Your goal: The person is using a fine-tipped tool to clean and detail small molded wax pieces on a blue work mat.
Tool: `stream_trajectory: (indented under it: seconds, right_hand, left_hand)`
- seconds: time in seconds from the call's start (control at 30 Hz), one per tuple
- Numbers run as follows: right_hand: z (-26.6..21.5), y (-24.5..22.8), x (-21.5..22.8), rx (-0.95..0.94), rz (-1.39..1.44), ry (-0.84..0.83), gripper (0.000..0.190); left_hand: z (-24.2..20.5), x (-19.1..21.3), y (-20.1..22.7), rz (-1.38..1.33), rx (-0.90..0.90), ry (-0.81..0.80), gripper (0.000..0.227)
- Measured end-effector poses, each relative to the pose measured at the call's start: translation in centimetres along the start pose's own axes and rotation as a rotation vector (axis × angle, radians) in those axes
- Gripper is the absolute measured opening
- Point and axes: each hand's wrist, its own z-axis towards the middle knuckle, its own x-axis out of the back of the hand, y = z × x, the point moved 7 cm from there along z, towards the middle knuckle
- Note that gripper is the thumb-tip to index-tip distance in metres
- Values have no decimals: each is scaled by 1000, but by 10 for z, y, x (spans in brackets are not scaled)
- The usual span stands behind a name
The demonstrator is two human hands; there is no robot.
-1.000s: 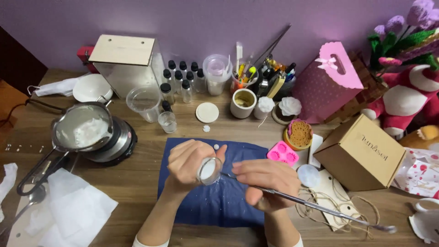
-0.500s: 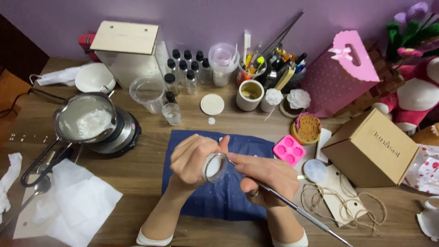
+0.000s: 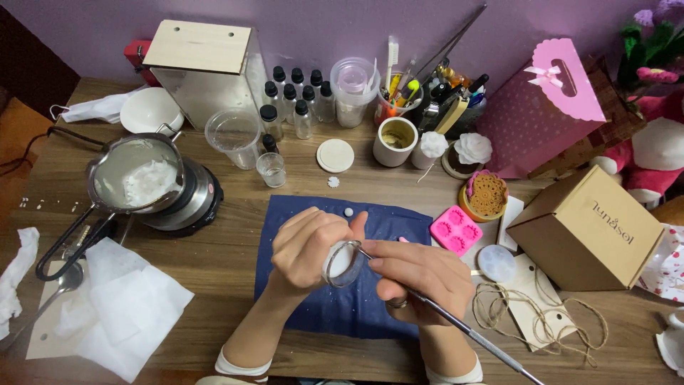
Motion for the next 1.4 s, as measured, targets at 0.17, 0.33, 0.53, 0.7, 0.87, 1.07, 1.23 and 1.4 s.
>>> stream_trajectory:
  seconds: [0.17, 0.33, 0.53, 0.7, 0.87, 1.07, 1.23, 1.4]
  right_hand:
    - [-2, 0, 3, -28, -11, -20, 34]
    - [-3, 2, 2, -17, 37, -56, 33]
    - [-2, 5, -5, 10, 134, 31, 34]
    - [-2, 4, -6, 13, 138, 20, 33]
    - [-6, 1, -2, 6, 94, 0, 33]
    - [-8, -1, -3, -51, 13, -80, 30]
    - [-9, -1, 0, -6, 63, -144, 29]
    - [-18, 5, 0, 14, 115, -91, 26]
  left_hand:
    - [-2, -2, 2, -28, -1, -6, 22]
    - [-4, -3, -1, -54, 17, -14, 23]
    - [-4, -5, -6, -56, 43, -4, 25]
    - [-2, -2, -6, -53, 49, 13, 25]
    - [-1, 1, -4, -42, 25, 14, 25]
    - [-2, 3, -1, 16, 4, 32, 23]
    - [-5, 1, -1, -7, 3, 21, 23]
    - [-5, 0, 0, -29, 16, 33, 23]
